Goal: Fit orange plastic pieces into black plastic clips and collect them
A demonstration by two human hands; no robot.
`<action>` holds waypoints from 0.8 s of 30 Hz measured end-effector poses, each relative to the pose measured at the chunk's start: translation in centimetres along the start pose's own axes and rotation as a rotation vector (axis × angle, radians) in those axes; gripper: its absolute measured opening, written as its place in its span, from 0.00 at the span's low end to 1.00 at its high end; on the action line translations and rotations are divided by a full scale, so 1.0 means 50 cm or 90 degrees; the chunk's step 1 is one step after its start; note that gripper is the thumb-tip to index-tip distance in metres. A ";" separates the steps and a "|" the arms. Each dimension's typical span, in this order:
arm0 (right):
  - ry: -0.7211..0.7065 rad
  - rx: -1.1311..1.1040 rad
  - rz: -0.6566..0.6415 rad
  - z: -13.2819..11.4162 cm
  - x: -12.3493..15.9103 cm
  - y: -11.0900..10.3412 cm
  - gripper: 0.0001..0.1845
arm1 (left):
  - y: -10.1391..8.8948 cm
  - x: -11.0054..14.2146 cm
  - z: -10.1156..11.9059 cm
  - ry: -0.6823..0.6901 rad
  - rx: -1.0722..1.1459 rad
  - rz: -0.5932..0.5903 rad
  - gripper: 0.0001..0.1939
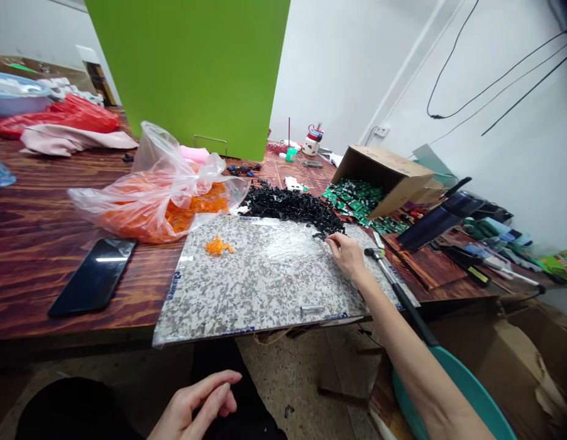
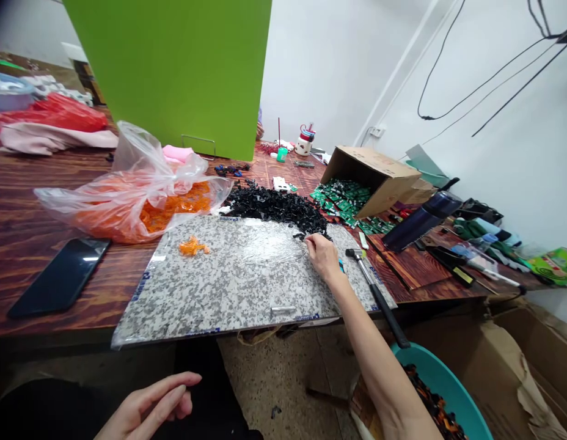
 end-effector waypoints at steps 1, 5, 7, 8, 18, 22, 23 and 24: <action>-0.018 -0.007 0.005 -0.011 0.008 -0.008 0.11 | 0.003 -0.004 0.007 -0.005 0.009 -0.003 0.17; -0.057 -0.029 0.015 -0.036 0.027 -0.024 0.12 | 0.020 -0.020 0.043 0.013 0.039 -0.017 0.17; -0.052 -0.034 0.017 -0.027 0.021 -0.022 0.12 | 0.031 -0.025 0.056 0.021 0.038 -0.032 0.17; -0.050 -0.036 0.016 -0.019 0.015 -0.019 0.12 | 0.036 -0.026 0.060 0.021 0.033 -0.042 0.17; -0.101 -0.070 -0.047 -0.007 -0.027 0.031 0.12 | 0.041 -0.015 0.030 -0.014 0.006 -0.051 0.19; -0.113 -0.103 0.003 -0.036 -0.011 0.005 0.10 | 0.035 -0.020 0.048 -0.006 0.020 -0.060 0.18; -0.113 -0.114 0.021 -0.044 -0.006 -0.005 0.10 | 0.034 -0.025 0.056 0.000 0.026 -0.062 0.18; -0.113 -0.125 0.040 -0.053 -0.001 -0.015 0.10 | 0.033 -0.030 0.066 0.006 0.033 -0.063 0.18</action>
Point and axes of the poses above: each hand's wrist, its own x-axis away from the middle knuckle, its own y-axis out of the palm, z = x × y, the point moved 7 cm from there along -x, towards the middle knuckle, and after that the axes turned 1 degree about -x, right-handed, at the moved point
